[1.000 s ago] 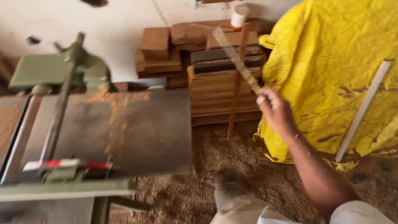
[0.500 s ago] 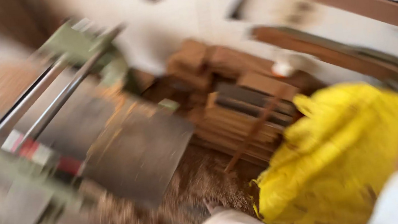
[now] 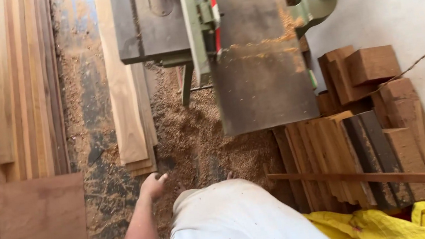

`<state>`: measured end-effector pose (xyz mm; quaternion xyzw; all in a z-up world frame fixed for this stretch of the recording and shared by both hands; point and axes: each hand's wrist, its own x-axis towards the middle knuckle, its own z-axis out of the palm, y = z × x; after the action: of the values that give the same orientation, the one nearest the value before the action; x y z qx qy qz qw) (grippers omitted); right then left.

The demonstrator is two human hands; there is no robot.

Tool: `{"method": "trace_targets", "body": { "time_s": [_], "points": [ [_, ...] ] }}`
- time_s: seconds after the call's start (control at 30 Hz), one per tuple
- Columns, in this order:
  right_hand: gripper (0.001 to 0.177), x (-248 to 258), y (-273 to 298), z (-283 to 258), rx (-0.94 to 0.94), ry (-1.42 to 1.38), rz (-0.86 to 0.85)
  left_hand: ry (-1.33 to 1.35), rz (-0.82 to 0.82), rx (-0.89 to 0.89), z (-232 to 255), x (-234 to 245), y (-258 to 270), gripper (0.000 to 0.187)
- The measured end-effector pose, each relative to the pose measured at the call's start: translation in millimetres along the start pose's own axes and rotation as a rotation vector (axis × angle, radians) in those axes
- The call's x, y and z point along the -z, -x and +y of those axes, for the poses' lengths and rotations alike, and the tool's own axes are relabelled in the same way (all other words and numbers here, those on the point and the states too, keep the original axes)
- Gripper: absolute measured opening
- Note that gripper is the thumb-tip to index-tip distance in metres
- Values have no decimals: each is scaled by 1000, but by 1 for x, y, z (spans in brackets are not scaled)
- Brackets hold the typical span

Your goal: Selecting, inspecting, and moving long wood planks near machinery in a workshop.

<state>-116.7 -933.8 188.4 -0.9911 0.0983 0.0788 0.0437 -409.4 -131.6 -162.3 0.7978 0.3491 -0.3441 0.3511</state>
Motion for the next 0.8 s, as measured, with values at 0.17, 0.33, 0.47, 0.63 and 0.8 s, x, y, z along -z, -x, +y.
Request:
{"method": "trace_targets", "body": {
  "time_s": [0.17,0.33,0.47,0.63,0.8],
  "points": [
    [28,-124,113,-75,-128,-42,-284,13,94,-113,-18,22,-3,62],
    [32,-244,177,-218,-100,-46,-526,171,123,-55,-76,50,-1,59],
    [44,-353,239,-296,-133,-149,-1111,204,38,129,-145,51,4,65],
    [53,-505,195,-269,190,-186,-1132,200,72,259,-237,38,4,68],
    [57,-381,195,-389,161,26,-971,265,98,307,-258,13,13,69]
  ]
}}
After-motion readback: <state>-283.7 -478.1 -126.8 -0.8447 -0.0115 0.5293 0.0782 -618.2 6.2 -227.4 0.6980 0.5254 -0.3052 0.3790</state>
